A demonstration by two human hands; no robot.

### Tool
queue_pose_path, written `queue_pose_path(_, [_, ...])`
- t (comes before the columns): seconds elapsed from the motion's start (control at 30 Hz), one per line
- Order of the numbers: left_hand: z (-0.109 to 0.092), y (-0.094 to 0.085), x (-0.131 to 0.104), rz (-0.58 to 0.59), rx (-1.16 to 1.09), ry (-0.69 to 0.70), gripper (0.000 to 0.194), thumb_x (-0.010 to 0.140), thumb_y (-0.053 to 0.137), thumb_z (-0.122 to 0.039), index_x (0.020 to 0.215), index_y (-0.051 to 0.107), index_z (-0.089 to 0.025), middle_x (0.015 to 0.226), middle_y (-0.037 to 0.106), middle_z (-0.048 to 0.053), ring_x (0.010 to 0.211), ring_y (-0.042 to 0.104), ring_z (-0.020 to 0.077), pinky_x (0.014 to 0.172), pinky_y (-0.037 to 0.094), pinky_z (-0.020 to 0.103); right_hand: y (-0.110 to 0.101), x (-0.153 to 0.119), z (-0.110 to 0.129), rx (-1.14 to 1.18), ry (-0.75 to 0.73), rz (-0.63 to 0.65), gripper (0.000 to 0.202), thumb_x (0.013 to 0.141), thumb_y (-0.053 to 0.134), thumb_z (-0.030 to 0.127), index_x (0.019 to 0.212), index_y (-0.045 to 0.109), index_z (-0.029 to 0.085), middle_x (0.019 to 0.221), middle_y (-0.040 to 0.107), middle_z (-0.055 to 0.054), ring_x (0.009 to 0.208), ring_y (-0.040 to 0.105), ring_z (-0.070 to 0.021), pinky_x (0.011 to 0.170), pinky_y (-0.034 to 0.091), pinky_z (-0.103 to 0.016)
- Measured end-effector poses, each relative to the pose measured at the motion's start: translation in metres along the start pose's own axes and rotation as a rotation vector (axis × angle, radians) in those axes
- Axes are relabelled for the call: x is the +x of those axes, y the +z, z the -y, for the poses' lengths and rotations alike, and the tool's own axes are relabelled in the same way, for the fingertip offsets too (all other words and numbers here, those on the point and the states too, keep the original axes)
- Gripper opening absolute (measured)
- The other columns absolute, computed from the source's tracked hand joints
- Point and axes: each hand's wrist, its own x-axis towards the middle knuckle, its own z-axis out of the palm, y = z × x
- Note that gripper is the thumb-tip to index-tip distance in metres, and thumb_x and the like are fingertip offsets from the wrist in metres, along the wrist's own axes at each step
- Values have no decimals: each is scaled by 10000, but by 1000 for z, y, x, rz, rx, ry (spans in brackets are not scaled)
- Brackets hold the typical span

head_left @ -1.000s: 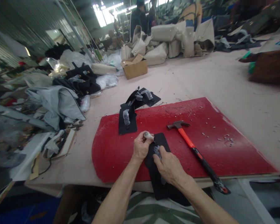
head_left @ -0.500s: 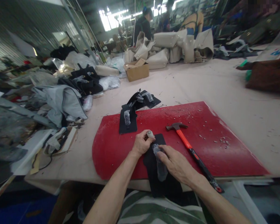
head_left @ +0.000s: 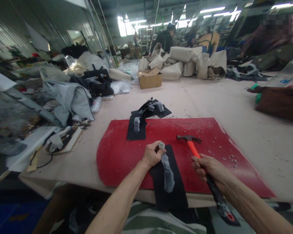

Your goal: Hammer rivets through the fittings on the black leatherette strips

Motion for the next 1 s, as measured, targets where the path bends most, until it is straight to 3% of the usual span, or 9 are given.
queue_pose_path(0.1, [1,0,-1,3,11,29,95,776,658,-198,870,662,-179,769,675,17,690,625,150,655,475,241,11,-14,14,-187,-301,-215,314,900,384,532,795,355,238,602,414,48,452,379,-105,433,288,-238])
queue_pose_path(0.17, [2,1,-1,5,23,40,85,776,658,-202,858,662,-179,757,669,15,683,621,149,651,472,240,15,-18,16,-471,-500,-335,313,925,342,511,777,359,235,578,423,32,474,390,-117,472,266,-255])
queue_pose_path(0.33, [4,2,-2,6,16,14,65,768,655,-207,827,649,-179,704,642,1,625,590,138,600,443,233,7,-23,32,-1051,-608,-253,211,911,362,373,763,389,226,537,417,15,438,290,-117,518,127,-307])
queue_pose_path(0.47, [4,2,-2,8,11,30,78,776,651,-203,852,656,-188,737,649,2,653,594,140,630,449,234,5,-40,62,-868,-798,-569,302,967,291,468,807,383,230,556,427,19,450,353,-117,503,200,-279])
queue_pose_path(0.53, [4,2,-2,6,15,35,70,779,651,-203,847,657,-187,737,645,2,656,590,140,634,445,235,9,-43,60,-751,-853,-693,318,981,252,481,818,363,232,567,445,15,457,392,-118,506,246,-265])
queue_pose_path(0.6, [4,2,-2,2,36,27,77,774,659,-208,848,660,-186,715,633,-4,635,573,136,620,431,235,15,-38,44,-826,-829,-601,299,970,253,443,781,355,234,543,447,7,426,372,-119,485,206,-272])
queue_pose_path(0.73, [6,1,-2,6,55,25,117,758,670,-206,874,670,-185,687,617,-14,599,537,128,588,400,234,13,-20,5,-1172,-570,-209,227,955,305,350,826,437,217,567,504,-14,455,402,-145,525,123,-301])
queue_pose_path(0.93, [2,0,-3,11,18,28,83,758,663,-177,841,657,-174,723,634,-3,650,576,135,639,440,237,-12,9,-20,-1011,-355,-114,295,1000,263,334,848,471,189,664,564,-29,560,489,-146,567,279,-276])
queue_pose_path(1.0, [0,0,-3,14,9,27,80,757,662,-170,837,658,-171,736,646,1,665,591,139,647,451,235,-13,17,-27,-1091,-329,-179,298,998,288,310,903,523,153,767,618,-79,650,553,-172,622,350,-286])
